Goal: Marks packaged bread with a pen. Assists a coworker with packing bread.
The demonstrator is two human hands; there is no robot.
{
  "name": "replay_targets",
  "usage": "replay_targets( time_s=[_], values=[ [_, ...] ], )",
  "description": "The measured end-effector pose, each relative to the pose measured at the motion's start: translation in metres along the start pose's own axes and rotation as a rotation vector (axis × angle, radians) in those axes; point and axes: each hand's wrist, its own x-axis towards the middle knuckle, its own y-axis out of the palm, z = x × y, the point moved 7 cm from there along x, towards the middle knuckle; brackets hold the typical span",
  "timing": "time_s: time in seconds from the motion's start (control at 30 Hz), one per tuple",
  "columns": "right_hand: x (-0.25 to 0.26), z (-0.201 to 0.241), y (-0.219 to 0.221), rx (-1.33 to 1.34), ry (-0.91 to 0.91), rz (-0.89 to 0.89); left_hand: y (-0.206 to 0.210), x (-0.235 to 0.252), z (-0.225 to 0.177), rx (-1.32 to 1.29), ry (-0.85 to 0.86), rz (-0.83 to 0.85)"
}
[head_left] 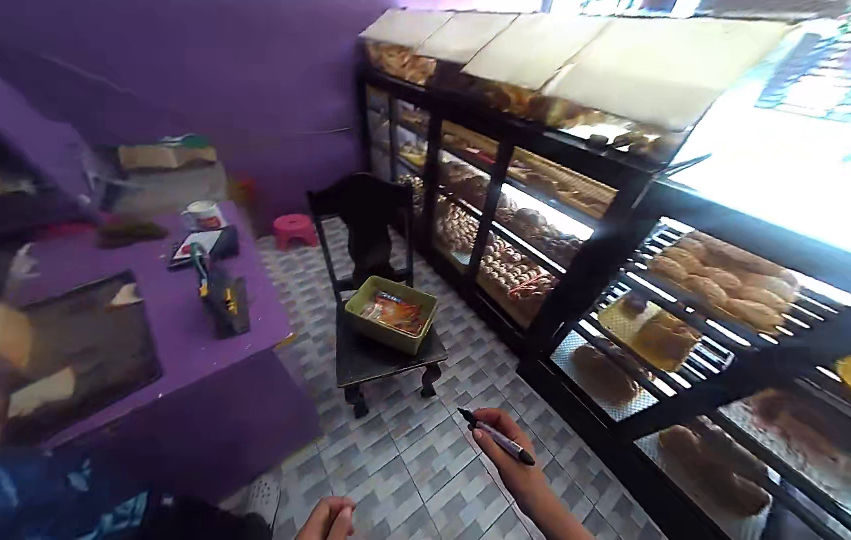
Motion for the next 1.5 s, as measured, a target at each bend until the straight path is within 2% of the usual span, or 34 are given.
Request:
replay_targets(
  time_s=[0.17,0.27,0.43,0.57,0.8,0.9,0.97,1.1,1.17,1.23,1.37,1.5],
  values=[
    [0.066,0.012,0.019,0.258,0.206,0.157,0.018,0.073,-0.037,-0.138,0.022,0.038],
    [0.111,0.023,0.040,0.317,0.240,0.266,0.018,0.130,-0.065,-0.200,0.031,0.077],
    [0.188,0.046,0.065,0.235,0.123,0.391,0.025,0.222,-0.107,-0.219,0.177,0.185],
    [0.245,0.041,0.082,0.130,0.112,0.425,0.024,0.277,-0.133,-0.203,0.225,0.216],
    [0.310,0.007,0.113,0.055,0.200,0.541,0.010,0.329,-0.152,-0.104,0.211,0.215],
    [0.331,-0.012,0.133,0.019,0.240,0.722,0.008,0.338,-0.159,-0.097,0.153,0.158],
    [0.343,-0.020,0.140,0.038,0.309,0.894,0.007,0.341,-0.157,-0.127,0.118,0.191],
    [0.372,-0.011,0.141,0.158,0.491,1.359,-0.002,0.339,-0.160,-0.086,0.245,0.186],
    [0.391,-0.007,0.145,0.102,0.486,1.438,-0.002,0.339,-0.162,-0.050,0.237,0.145],
    [0.404,-0.007,0.157,0.052,0.432,1.435,0.001,0.342,-0.163,-0.049,0.187,0.062],
    [0.402,-0.009,0.187,0.163,0.355,1.325,-0.008,0.339,-0.146,-0.165,0.001,-0.377],
    [0.393,-0.008,0.214,0.195,0.286,1.344,-0.024,0.333,-0.139,-0.062,-0.071,-0.552]
  ],
)
